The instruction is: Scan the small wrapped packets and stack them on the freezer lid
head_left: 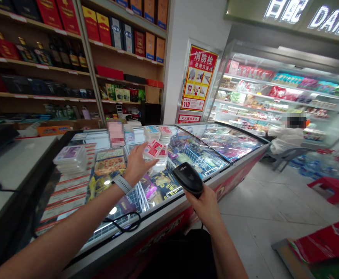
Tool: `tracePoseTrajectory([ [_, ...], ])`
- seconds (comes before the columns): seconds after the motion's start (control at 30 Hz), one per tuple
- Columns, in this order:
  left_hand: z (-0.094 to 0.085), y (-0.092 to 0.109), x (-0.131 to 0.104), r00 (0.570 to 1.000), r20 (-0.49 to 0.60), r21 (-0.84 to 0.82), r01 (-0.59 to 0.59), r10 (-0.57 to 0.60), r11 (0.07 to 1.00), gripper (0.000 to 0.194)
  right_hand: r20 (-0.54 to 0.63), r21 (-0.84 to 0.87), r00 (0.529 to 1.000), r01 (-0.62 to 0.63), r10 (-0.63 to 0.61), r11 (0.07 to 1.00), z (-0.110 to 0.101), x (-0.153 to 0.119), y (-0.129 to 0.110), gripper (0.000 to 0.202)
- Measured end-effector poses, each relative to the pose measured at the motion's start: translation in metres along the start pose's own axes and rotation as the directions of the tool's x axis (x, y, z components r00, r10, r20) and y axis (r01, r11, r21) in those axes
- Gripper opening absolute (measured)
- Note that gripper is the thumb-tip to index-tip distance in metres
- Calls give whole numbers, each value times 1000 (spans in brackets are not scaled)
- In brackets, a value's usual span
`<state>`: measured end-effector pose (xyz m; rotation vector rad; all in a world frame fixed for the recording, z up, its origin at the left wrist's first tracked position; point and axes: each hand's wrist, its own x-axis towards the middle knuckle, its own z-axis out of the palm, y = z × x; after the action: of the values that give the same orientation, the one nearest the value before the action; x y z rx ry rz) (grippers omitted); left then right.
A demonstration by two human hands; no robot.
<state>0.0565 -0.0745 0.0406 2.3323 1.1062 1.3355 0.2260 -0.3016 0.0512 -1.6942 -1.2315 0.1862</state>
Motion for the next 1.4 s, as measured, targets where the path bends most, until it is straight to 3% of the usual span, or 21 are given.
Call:
tracePoseTrajectory([
  [0.1,-29,-16,-9,995,15,-13,-103,103,995,76,40,7,998,43,-43,999,6,4,-8,16],
  [0.27,-77,-41,-30,991,13,22,-136,136,990,72,130,20,985,113,-115,993,27,12,-23,10],
  [0.43,-103,-60,-47,993,-7,30,-117,118,993,68,246,14,953,180,-178,984,53,20,-39,14],
  [0.73,-113,-86,-55,992,3,4,-125,125,992,65,347,-6,915,223,-207,975,83,29,-57,17],
  [1.0,-118,-85,-55,989,7,32,-145,144,989,65,370,7,905,222,-209,975,94,30,-58,9],
  [1.4,-117,-83,-56,989,-8,19,-146,146,989,65,358,33,906,231,-227,972,93,31,-57,8],
])
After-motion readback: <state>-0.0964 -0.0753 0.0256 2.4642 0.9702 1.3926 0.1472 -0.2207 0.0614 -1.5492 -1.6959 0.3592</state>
